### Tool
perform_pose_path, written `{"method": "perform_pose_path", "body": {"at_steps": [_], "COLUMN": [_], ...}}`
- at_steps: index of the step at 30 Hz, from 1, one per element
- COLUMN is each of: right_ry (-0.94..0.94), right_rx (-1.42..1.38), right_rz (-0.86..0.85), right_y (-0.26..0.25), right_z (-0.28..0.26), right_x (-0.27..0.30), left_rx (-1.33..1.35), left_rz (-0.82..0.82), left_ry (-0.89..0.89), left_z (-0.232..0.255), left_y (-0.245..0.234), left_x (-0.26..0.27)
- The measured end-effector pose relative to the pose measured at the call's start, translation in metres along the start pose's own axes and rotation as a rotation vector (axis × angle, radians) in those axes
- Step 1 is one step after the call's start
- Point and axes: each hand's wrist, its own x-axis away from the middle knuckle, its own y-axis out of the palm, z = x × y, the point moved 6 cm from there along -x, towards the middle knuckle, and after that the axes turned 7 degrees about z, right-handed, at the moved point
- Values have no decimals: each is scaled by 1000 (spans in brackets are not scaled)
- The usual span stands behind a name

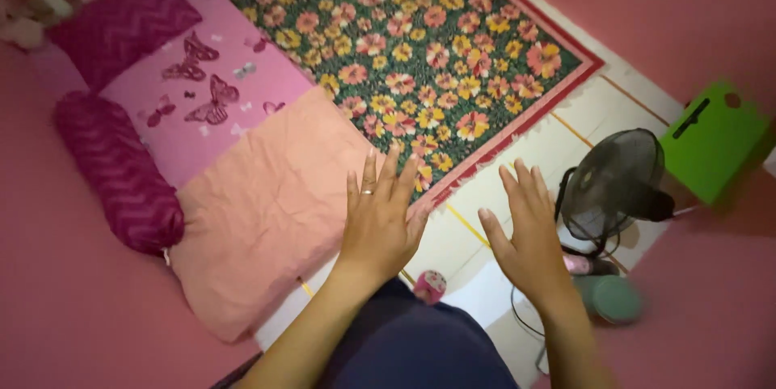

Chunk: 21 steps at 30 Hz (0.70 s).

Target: Cleaning up a room by putting away dishes and clothes.

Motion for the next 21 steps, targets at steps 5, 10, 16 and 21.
{"method": "perform_pose_path", "body": {"at_steps": [5,10,16,21], "right_ry": [-35,-1,61,158], "right_rx": [1,11,36,46], "right_rz": [-54,-55,-48,-30], "right_y": [-11,-2,-2,5], "right_z": [34,88,139,181], "right_x": [-46,-92,-162,-231], "left_rx": [15,33,36,68], "left_rz": [-27,-60,-61,-70], "left_ry": [-64,-96,-19,25], "left_z": [8,-6,-17,-30], "left_y": [41,95,149,179], "left_x": [-35,-90,-181,-269]}}
